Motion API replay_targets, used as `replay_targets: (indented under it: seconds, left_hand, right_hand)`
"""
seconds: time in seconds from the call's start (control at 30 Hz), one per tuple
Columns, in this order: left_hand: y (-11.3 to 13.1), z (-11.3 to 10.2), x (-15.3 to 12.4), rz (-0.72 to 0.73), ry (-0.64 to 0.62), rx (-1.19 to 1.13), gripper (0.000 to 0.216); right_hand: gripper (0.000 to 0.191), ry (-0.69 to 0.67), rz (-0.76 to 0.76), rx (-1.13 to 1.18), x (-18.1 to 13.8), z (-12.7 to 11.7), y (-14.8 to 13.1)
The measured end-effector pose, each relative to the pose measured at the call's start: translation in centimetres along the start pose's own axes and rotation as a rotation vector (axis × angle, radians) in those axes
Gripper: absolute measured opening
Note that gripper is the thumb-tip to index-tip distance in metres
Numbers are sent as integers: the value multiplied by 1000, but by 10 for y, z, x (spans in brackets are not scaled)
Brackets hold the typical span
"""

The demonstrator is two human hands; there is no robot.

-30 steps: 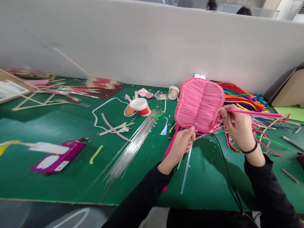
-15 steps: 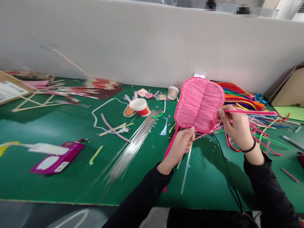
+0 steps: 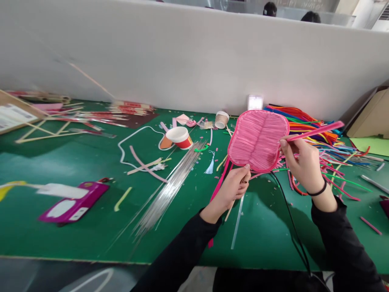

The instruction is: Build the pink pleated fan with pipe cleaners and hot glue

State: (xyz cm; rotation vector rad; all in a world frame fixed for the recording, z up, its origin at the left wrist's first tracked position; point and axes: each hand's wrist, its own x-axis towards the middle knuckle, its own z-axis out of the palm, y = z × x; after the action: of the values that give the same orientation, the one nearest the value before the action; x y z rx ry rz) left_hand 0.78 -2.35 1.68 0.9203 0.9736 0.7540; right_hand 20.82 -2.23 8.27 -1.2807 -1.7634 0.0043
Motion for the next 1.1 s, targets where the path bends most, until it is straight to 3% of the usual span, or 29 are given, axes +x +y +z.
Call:
replay_targets:
  seconds: [0.17, 0.33, 1.1]
  left_hand:
    - [1, -3, -1, -56, -107, -18, 59]
    - [-1, -5, 0, -69, -137, -22, 56]
    - [-1, -5, -1, 6, -86, 22, 62]
  right_hand:
    - [22, 11, -47, -32, -1, 3, 1]
    - [18, -24, -101, -60, -1, 6, 4]
    - [18, -39, -33, -44, 0, 1, 7]
